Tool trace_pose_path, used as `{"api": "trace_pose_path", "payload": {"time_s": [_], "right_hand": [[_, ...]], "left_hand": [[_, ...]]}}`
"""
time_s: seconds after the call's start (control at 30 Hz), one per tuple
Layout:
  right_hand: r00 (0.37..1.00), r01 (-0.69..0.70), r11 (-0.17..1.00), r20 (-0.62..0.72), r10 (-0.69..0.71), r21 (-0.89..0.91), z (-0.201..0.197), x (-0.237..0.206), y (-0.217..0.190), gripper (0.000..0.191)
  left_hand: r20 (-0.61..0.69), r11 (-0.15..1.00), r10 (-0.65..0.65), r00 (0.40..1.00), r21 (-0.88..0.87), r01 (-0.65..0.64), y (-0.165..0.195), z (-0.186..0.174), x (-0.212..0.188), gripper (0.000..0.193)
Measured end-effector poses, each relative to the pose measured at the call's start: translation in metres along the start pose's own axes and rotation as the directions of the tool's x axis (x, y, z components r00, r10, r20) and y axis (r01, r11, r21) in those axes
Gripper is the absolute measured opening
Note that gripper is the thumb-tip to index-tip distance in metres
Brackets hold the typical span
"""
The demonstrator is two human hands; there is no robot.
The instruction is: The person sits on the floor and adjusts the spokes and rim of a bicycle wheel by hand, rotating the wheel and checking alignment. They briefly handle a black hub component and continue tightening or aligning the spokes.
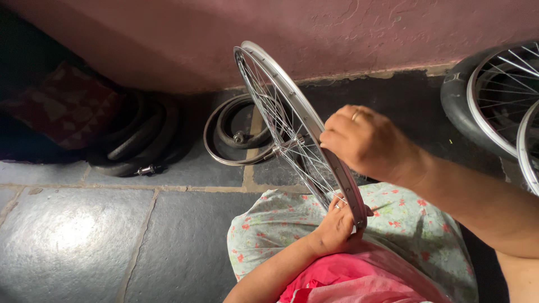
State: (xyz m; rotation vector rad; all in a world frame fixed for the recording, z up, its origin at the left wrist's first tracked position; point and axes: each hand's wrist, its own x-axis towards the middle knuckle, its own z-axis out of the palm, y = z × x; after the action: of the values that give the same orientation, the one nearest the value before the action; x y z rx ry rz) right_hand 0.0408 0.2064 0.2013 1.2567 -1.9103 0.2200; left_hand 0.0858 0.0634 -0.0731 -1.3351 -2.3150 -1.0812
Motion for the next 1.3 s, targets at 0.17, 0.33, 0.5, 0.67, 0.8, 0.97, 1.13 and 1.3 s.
{"api": "trace_pose_path", "payload": {"time_s": [0.17, 0.33, 0.5, 0.67, 0.8, 0.97, 1.13, 1.3], "right_hand": [[0.992, -0.094, 0.983, -0.073, 0.107, 0.161, 0.006, 0.019, 0.022, 0.013], [0.997, -0.060, 0.993, 0.052, 0.055, 0.097, 0.003, 0.028, 0.020, 0.006], [0.974, 0.009, 0.969, 0.221, 0.047, -0.247, 0.001, 0.018, 0.006, 0.006], [0.994, -0.105, 0.993, 0.014, 0.106, -0.051, 0.021, -0.016, -0.001, 0.018], [0.860, -0.312, 0.711, -0.131, 0.493, 0.631, 0.061, -0.054, -0.028, 0.056], [0.777, -0.428, 0.281, 0.191, 0.600, 0.859, 0.104, -0.102, -0.049, 0.071], [0.725, -0.508, 0.185, 0.302, 0.618, 0.841, 0.146, -0.135, -0.063, 0.055], [0.785, -0.431, 0.155, 0.285, 0.550, 0.889, 0.169, -0.175, -0.090, 0.039]], "left_hand": [[-0.045, 0.998, 0.053, 0.998, 0.044, -0.051, -0.007, 0.010, -0.010, 0.052], [-0.066, 0.990, 0.115, 0.991, 0.090, -0.109, -0.015, 0.018, -0.014, 0.047], [0.062, 0.995, 0.023, 0.998, 0.095, -0.028, -0.020, 0.015, -0.014, 0.057], [0.107, 0.994, 0.044, 0.993, 0.094, -0.054, -0.020, 0.009, -0.012, 0.064], [0.080, 0.988, 0.090, 0.993, 0.116, -0.099, -0.024, 0.008, -0.012, 0.062], [0.043, 0.973, 0.119, 0.992, 0.192, -0.125, -0.042, 0.010, -0.017, 0.052], [0.149, 0.954, 0.046, 0.988, 0.288, -0.087, -0.060, -0.005, -0.040, 0.049], [-0.134, 0.919, 0.114, 0.984, 0.390, -0.053, -0.055, -0.032, -0.074, 0.035]]}}
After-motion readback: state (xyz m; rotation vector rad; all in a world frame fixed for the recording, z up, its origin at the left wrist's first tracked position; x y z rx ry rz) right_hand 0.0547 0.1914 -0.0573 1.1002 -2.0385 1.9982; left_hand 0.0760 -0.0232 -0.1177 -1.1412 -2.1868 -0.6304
